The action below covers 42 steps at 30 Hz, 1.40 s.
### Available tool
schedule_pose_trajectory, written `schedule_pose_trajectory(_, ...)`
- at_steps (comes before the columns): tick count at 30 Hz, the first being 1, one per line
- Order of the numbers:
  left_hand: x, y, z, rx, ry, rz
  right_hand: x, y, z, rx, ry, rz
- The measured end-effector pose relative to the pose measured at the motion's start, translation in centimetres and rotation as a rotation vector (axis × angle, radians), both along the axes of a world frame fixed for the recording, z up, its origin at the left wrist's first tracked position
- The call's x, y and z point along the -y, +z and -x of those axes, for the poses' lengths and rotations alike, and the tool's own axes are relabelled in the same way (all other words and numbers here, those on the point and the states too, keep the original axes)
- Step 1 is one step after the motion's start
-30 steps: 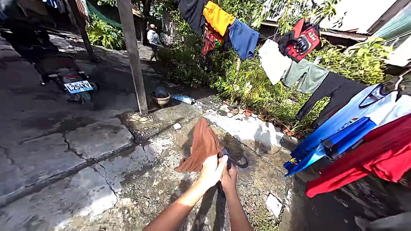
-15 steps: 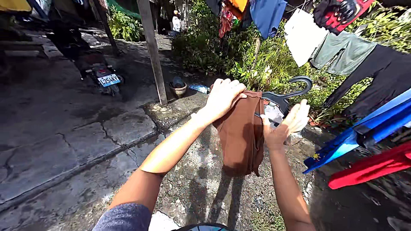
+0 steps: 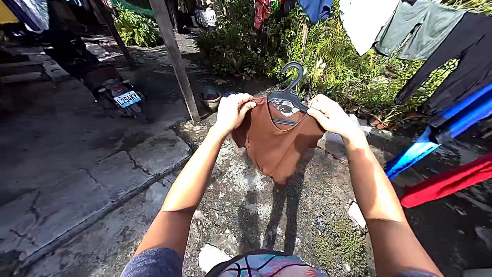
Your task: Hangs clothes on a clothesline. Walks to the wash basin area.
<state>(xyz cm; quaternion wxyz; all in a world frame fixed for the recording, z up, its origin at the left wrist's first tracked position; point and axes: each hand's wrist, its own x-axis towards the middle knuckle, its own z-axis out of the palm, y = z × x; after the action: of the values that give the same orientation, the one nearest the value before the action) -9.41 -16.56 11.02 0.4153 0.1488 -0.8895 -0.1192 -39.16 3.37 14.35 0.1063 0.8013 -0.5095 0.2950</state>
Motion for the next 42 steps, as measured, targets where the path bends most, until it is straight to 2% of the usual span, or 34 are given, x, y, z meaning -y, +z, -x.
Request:
schedule_pose_trajectory(2, 0.4, 0.6, -0.1, -0.004, 0.033, -0.018, 1.9, 2.0, -1.2, -0.037, -0.051, 0.089)
schedule_pose_trajectory(5, 1.1, 0.8, -2.0, -0.014, 0.031, -0.035, 0.9, 4.3, -0.9, 0.054, -0.100, 0.195)
schedule_pose_trajectory(8, 1.2, 1.6, -4.0, -0.005, 0.056, -0.004, -0.6, 6.4, 0.2, 0.026, -0.102, 0.200)
schedule_pose_trajectory(10, -0.3, 2.4, -3.2, 0.045, 0.056, 0.036, 0.3, 7.0, -0.9, -0.062, -0.048, 0.191)
schedule_pose_trajectory(13, -3.0, 2.3, -0.2, 0.005, 0.084, -0.015, 2.3, 6.0, -5.4, -0.105, 0.049, 0.195)
schedule_pose_trajectory(15, -2.8, 1.4, 0.2, -0.084, 0.110, -0.031, 1.0, 5.8, -6.5, 0.003, 0.056, 0.228)
schedule_pose_trajectory(18, -1.5, 0.1, -0.6, -0.216, 0.133, -0.001, -2.3, 5.2, -3.1, 0.112, -0.103, 0.231)
schedule_pose_trajectory(21, -1.2, -0.5, -0.8, -0.270, 0.098, -0.033, -2.2, 1.8, -1.4, 0.164, -0.159, 0.146)
schedule_pose_trajectory(24, -0.7, -0.6, 0.0, -0.327, 0.024, -0.023, -2.3, 1.1, -2.5, 0.316, -0.149, 0.271)
schedule_pose_trajectory(29, -0.3, 0.1, -0.4, -0.369, -0.008, 0.034, -3.2, 0.6, -2.6, 0.562, -0.008, 0.402)
schedule_pose_trajectory(34, -0.8, 1.0, -0.6, -0.399, -0.009, 0.072, -4.7, 2.4, -3.3, 0.228, -0.096, 0.134)
schedule_pose_trajectory(36, -0.8, 1.1, -0.4, -0.401, -0.022, 0.107, -5.0, 2.9, -3.7, 0.124, -0.164, 0.172)
schedule_pose_trajectory(40, 1.0, 2.0, -0.7, -0.415, 0.034, 0.391, -5.7, 2.5, -4.7, 0.063, -0.278, 0.358)
schedule_pose_trajectory(42, 1.9, 2.9, -1.1, -0.383, 0.068, 0.439, -5.9, 1.9, -5.0, 0.025, -0.312, 0.444)
